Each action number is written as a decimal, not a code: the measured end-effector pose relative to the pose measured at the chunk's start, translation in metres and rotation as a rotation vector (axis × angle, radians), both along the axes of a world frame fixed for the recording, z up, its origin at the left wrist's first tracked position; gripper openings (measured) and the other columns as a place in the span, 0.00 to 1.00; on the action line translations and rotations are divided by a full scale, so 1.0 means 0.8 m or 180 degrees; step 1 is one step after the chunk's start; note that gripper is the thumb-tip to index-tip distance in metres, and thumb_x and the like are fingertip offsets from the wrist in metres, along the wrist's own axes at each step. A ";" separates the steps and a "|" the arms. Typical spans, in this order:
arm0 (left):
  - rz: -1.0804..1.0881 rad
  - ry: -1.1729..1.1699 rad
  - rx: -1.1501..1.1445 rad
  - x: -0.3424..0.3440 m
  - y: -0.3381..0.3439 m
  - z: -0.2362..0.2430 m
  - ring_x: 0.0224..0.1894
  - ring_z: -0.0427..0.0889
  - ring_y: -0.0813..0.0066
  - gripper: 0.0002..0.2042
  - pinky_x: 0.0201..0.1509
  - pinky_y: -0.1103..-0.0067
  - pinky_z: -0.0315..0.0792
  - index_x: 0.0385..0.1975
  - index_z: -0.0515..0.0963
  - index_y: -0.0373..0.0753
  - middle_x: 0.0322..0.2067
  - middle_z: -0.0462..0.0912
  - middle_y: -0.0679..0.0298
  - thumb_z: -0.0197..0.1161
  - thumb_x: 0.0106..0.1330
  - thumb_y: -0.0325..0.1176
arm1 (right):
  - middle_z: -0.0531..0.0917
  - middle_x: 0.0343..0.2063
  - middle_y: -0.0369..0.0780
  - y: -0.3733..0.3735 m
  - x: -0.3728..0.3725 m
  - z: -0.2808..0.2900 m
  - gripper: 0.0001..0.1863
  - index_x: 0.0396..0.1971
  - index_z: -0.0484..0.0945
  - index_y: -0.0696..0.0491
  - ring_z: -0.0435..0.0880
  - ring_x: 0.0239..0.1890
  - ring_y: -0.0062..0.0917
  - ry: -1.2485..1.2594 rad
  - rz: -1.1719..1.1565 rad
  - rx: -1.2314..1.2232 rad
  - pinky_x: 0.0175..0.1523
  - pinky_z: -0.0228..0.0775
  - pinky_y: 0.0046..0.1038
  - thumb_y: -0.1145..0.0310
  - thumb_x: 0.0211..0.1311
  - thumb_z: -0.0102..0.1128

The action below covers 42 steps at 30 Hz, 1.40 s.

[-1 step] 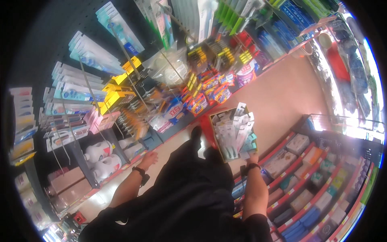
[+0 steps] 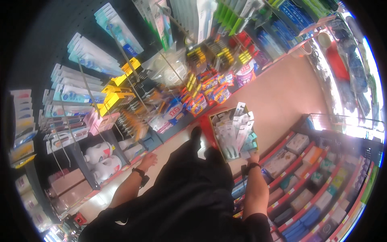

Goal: The person takes packaged toothbrushes from a bin on the floor and places them individually onto hooks on a store shelf, following a color-coded arrangement.

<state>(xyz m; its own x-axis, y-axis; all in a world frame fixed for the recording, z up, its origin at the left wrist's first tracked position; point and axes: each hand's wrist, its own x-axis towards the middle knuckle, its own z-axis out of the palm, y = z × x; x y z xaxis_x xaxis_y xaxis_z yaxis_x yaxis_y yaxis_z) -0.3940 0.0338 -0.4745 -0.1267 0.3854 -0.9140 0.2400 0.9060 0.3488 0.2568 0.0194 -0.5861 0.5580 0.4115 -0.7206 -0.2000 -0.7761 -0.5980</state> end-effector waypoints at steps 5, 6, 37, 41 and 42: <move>-0.0069 -0.0092 -0.0336 -0.020 -0.020 -0.017 0.33 0.83 0.71 0.13 0.36 0.75 0.76 0.49 0.79 0.39 0.36 0.83 0.63 0.55 0.74 0.40 | 0.85 0.43 0.45 0.036 0.063 -0.019 0.21 0.55 0.75 0.60 0.88 0.41 0.38 -0.0085 0.0027 0.0344 0.43 0.83 0.40 0.77 0.60 0.58; -0.0105 0.0007 -0.0455 -0.027 -0.028 -0.009 0.33 0.83 0.71 0.13 0.36 0.75 0.76 0.50 0.79 0.39 0.36 0.83 0.62 0.55 0.74 0.40 | 0.85 0.43 0.45 0.054 0.056 -0.007 0.21 0.55 0.76 0.60 0.88 0.41 0.38 0.0111 -0.0007 0.0233 0.44 0.83 0.41 0.77 0.60 0.57; 0.0187 0.0055 0.0211 0.044 -0.097 -0.007 0.33 0.83 0.72 0.15 0.35 0.75 0.77 0.48 0.79 0.40 0.37 0.83 0.62 0.57 0.73 0.45 | 0.81 0.47 0.37 0.089 0.072 0.024 0.33 0.69 0.65 0.44 0.79 0.47 0.30 0.0470 0.0241 0.0047 0.46 0.75 0.42 0.64 0.62 0.56; 0.0278 0.0144 0.0326 0.067 -0.135 0.019 0.34 0.84 0.72 0.17 0.35 0.75 0.77 0.48 0.80 0.40 0.36 0.83 0.62 0.59 0.72 0.46 | 0.81 0.45 0.38 0.079 0.063 0.034 0.27 0.64 0.69 0.51 0.78 0.44 0.27 -0.0069 0.0036 0.0437 0.49 0.73 0.33 0.60 0.68 0.59; 0.0282 0.0062 0.0422 0.081 -0.124 0.024 0.35 0.84 0.72 0.17 0.35 0.75 0.77 0.49 0.80 0.40 0.37 0.83 0.62 0.59 0.72 0.46 | 0.81 0.49 0.42 0.064 0.090 0.026 0.25 0.64 0.70 0.56 0.79 0.49 0.30 -0.0907 0.0176 0.0951 0.55 0.72 0.33 0.63 0.70 0.57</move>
<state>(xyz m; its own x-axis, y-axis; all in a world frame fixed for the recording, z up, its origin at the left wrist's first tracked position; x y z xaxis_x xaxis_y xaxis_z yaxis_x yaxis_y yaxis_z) -0.3288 -0.0652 -0.4556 -0.1826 0.4889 -0.8530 0.1690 0.8703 0.4627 0.3292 0.0705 -0.5653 0.6890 0.6141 -0.3849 0.0432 -0.5649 -0.8240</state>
